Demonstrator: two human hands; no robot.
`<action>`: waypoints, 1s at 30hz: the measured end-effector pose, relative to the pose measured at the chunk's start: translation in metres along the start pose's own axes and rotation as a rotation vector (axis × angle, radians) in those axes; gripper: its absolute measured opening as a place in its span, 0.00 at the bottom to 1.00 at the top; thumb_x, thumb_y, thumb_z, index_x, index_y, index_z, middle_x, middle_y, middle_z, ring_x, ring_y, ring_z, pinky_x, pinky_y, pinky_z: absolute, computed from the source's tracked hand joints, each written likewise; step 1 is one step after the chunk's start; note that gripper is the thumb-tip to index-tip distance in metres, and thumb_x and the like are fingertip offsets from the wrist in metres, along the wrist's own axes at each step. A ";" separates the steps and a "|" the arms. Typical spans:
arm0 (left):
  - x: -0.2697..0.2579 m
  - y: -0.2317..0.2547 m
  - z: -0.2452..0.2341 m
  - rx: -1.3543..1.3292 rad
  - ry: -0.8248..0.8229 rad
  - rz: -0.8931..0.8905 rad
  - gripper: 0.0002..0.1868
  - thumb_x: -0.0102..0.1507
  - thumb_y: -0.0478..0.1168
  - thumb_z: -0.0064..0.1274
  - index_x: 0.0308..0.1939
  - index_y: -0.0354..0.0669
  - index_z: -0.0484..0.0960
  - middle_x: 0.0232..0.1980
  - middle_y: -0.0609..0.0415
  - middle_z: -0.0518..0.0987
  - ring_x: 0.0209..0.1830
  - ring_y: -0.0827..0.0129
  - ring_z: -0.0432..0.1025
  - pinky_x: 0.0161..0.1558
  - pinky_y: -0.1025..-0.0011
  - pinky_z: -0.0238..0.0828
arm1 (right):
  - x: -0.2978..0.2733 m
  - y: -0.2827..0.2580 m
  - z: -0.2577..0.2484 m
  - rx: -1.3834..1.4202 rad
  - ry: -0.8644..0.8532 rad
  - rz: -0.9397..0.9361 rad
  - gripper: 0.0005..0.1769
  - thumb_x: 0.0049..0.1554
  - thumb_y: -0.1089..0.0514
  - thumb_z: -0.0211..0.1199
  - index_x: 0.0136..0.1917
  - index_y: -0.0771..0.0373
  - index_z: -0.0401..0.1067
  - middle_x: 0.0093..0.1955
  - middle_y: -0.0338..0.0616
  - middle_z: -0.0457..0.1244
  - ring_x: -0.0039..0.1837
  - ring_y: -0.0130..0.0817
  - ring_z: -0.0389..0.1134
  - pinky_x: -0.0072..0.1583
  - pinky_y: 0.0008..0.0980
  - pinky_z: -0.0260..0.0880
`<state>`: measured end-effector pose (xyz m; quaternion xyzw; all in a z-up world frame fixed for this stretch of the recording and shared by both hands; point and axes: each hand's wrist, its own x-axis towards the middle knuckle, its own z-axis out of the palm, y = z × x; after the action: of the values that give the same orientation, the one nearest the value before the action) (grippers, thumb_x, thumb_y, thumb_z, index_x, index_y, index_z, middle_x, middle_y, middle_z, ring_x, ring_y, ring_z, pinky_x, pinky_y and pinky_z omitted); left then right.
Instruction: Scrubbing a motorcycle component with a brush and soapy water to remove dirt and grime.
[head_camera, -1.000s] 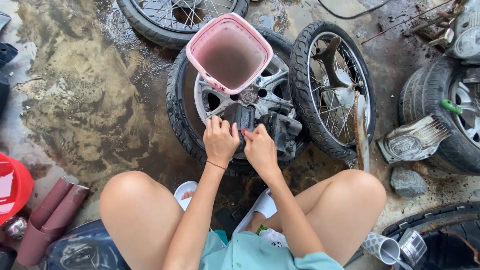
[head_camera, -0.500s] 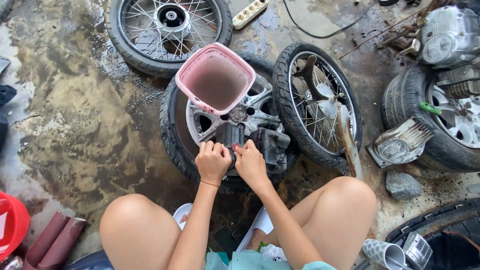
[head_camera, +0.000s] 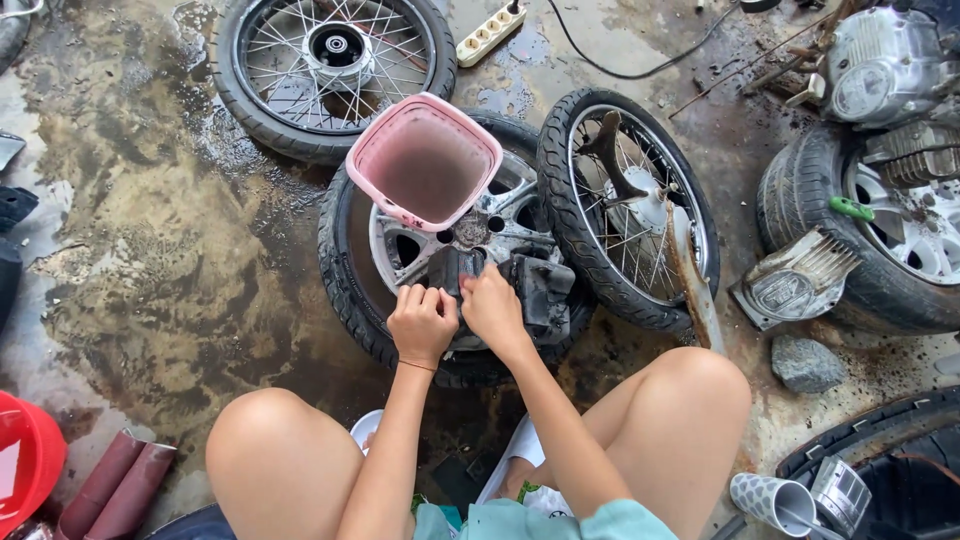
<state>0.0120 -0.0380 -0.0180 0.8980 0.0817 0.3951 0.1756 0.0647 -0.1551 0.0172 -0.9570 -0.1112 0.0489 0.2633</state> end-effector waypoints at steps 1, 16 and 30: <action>-0.001 0.000 0.000 0.001 -0.002 -0.003 0.16 0.56 0.40 0.55 0.16 0.51 0.65 0.23 0.58 0.65 0.28 0.64 0.69 0.29 0.76 0.67 | -0.010 -0.002 -0.001 0.000 -0.003 0.000 0.12 0.54 0.52 0.64 0.44 0.61 0.80 0.46 0.49 0.65 0.42 0.66 0.71 0.41 0.60 0.74; -0.007 -0.005 0.009 -0.087 0.052 0.001 0.16 0.57 0.37 0.54 0.17 0.49 0.66 0.23 0.57 0.66 0.26 0.64 0.69 0.29 0.76 0.68 | 0.021 0.005 0.016 0.091 0.140 0.041 0.14 0.57 0.55 0.62 0.52 0.63 0.81 0.47 0.47 0.66 0.45 0.64 0.72 0.44 0.55 0.76; -0.005 -0.004 0.006 -0.113 0.089 0.009 0.19 0.61 0.38 0.53 0.17 0.49 0.65 0.22 0.58 0.65 0.24 0.65 0.68 0.28 0.77 0.68 | 0.053 0.035 0.049 0.101 0.274 -0.119 0.12 0.54 0.54 0.66 0.48 0.60 0.82 0.43 0.48 0.64 0.44 0.61 0.71 0.42 0.51 0.76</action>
<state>0.0132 -0.0374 -0.0261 0.8685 0.0629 0.4393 0.2206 0.1153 -0.1474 -0.0446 -0.9319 -0.1281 -0.0925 0.3264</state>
